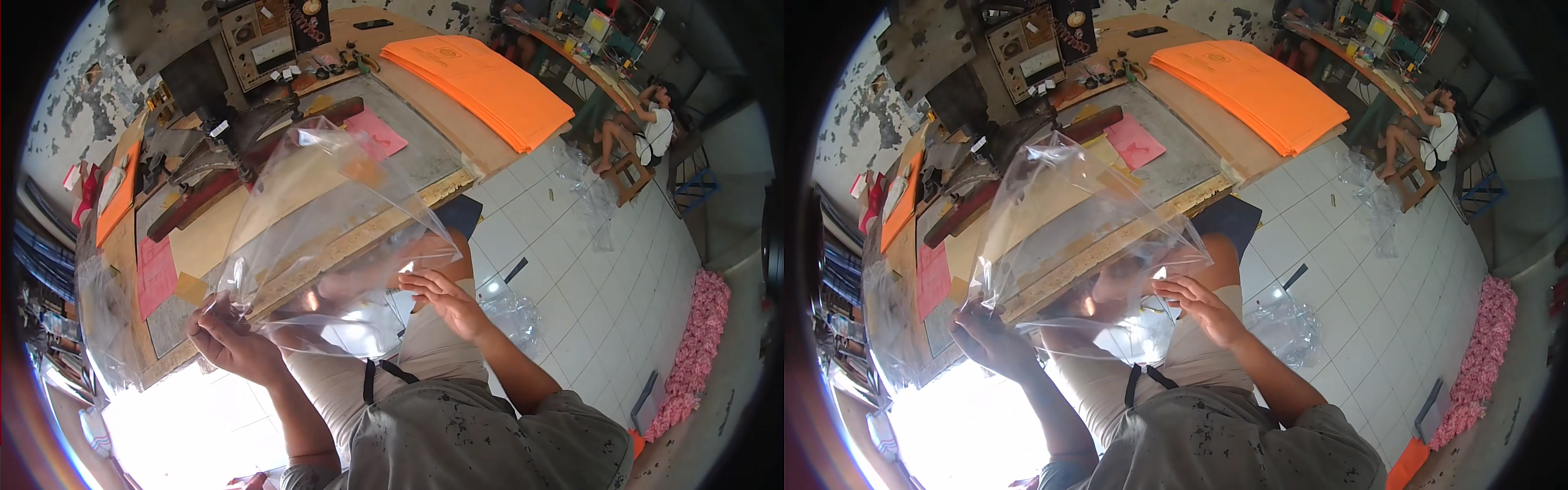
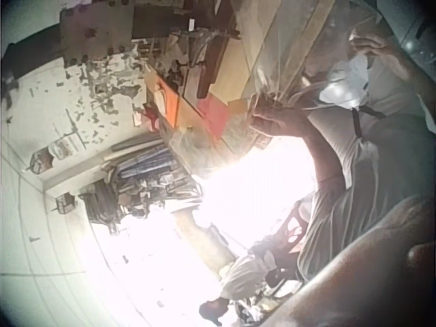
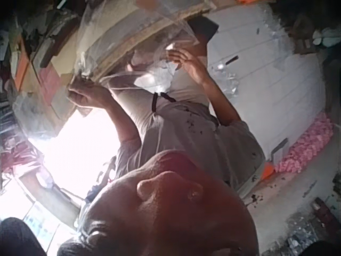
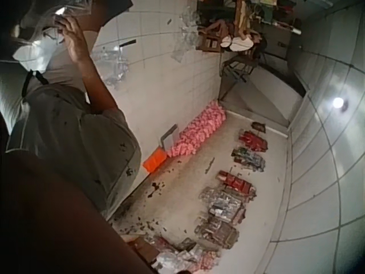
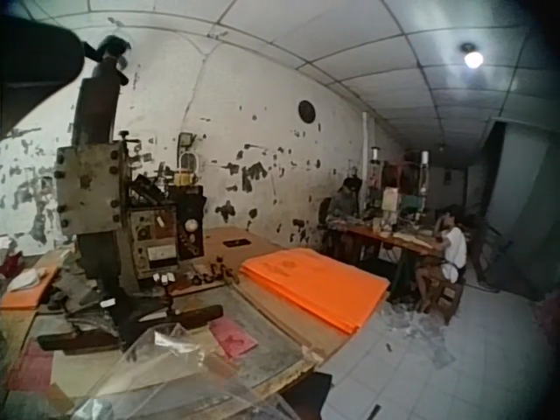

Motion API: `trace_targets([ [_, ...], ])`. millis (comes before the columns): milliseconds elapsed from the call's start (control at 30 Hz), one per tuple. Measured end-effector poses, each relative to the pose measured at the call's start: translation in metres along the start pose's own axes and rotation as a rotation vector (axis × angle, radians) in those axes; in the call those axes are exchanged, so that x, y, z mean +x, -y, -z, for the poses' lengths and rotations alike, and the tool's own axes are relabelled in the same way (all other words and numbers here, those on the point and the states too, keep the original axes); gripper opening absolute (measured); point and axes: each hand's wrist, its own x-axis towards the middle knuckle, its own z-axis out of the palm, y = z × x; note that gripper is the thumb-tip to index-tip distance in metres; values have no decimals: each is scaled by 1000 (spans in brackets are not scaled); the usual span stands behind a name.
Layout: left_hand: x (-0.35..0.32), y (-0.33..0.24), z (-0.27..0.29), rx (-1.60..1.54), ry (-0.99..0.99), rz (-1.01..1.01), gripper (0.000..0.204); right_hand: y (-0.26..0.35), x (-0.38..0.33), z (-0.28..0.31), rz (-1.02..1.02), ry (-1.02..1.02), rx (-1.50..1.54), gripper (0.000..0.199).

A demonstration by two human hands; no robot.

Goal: The person aligns a clear plastic sheet on a workbench under a manual heat press, operates the press handle, and then folds the edges of the plastic sheet by hand.

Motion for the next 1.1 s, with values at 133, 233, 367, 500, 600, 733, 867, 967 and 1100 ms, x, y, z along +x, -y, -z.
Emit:
trace_targets([
  [133, 4, -5, 1, -38, -35, -13, 20, -59, -3, 32, 220, 29, 347, 37],
  [233, 8, -1, 15, 74, 13, -60, 20, -10, 11, 12, 117, 281, 473, 33],
  [367, -1, 1, 8, -58, 133, -58, 18, -5, 13, -7, 71, 598, 967, 48],
  [500, -18, 0, 5, -226, 466, 206, 13, 20, 39, -57, 225, 603, 433, 78],
  [600, -32, -3, -14, -138, 661, 121, 18, 28, 51, -87, 146, 623, 608, 85],
  [733, -35, -16, -29, -265, 919, 191, 28, 36, 60, -100, 287, 741, 521, 101],
  [867, -29, -21, -21, -142, 970, 124, 40, 42, 58, -96, 35, 620, 361, 109],
  [967, -31, -32, -17, -31, 1025, 187, 43, 52, 58, -90, -109, 643, 217, 102],
  [1100, -29, -36, -18, -6, 962, 163, 46, 54, 56, -99, 179, 600, 231, 102],
])
